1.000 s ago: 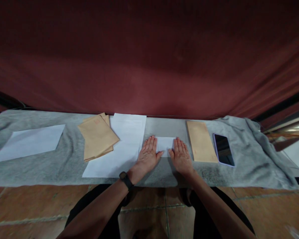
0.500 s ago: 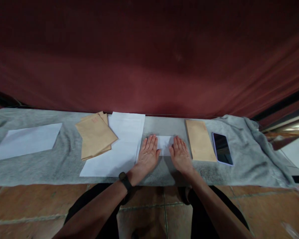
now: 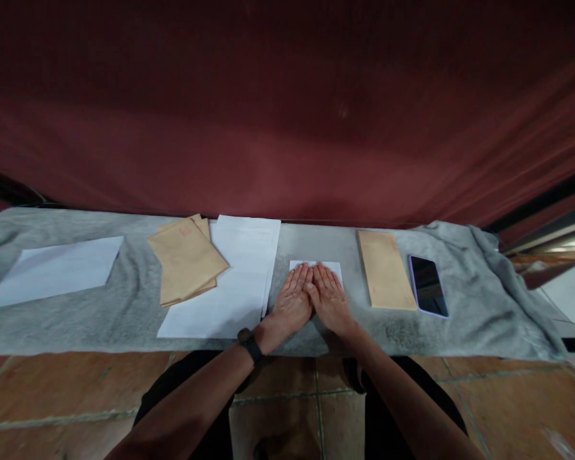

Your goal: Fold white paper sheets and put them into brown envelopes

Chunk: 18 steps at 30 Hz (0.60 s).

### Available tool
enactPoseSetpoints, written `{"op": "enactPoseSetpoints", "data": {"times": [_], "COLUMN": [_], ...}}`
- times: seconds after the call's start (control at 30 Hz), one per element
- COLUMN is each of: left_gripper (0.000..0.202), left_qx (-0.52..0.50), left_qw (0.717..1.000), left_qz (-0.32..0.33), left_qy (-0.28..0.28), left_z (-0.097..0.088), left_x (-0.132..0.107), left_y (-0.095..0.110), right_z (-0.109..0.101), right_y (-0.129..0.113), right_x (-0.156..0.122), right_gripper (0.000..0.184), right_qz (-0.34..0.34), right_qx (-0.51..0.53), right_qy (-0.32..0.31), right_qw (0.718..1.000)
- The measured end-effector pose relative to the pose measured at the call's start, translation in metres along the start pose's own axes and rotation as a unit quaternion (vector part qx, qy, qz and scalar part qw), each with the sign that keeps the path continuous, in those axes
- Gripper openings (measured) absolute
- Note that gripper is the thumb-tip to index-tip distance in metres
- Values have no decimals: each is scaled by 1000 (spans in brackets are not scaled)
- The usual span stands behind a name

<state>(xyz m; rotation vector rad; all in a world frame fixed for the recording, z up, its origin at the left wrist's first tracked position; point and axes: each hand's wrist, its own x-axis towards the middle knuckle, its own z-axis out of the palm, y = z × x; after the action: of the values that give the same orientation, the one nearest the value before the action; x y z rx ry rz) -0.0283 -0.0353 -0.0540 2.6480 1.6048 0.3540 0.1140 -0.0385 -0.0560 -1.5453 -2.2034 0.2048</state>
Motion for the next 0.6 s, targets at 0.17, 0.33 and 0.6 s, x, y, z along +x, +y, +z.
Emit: {"op": "enactPoseSetpoints", "data": {"times": [0.17,0.33,0.6], "left_gripper": [61,70,75], "left_qx": [-13,-9,23], "left_qw": [999,999,996], "left_qz": [-34,-53,-81], "left_qy": [9,4,-12], "left_z": [-5,-9,-11], "left_x": [-2,-6,-15], "left_y": [-6,-7,-6], "right_z": [-1,1,5], "right_y": [8,17,28], "right_x": [-2,-5,-11], "right_gripper": [57,59,66], "right_qz": [-5,7,25], "right_qx": [-48,-93,-126], "right_qy": [11,28,62], "right_qw": [999,995,990]}}
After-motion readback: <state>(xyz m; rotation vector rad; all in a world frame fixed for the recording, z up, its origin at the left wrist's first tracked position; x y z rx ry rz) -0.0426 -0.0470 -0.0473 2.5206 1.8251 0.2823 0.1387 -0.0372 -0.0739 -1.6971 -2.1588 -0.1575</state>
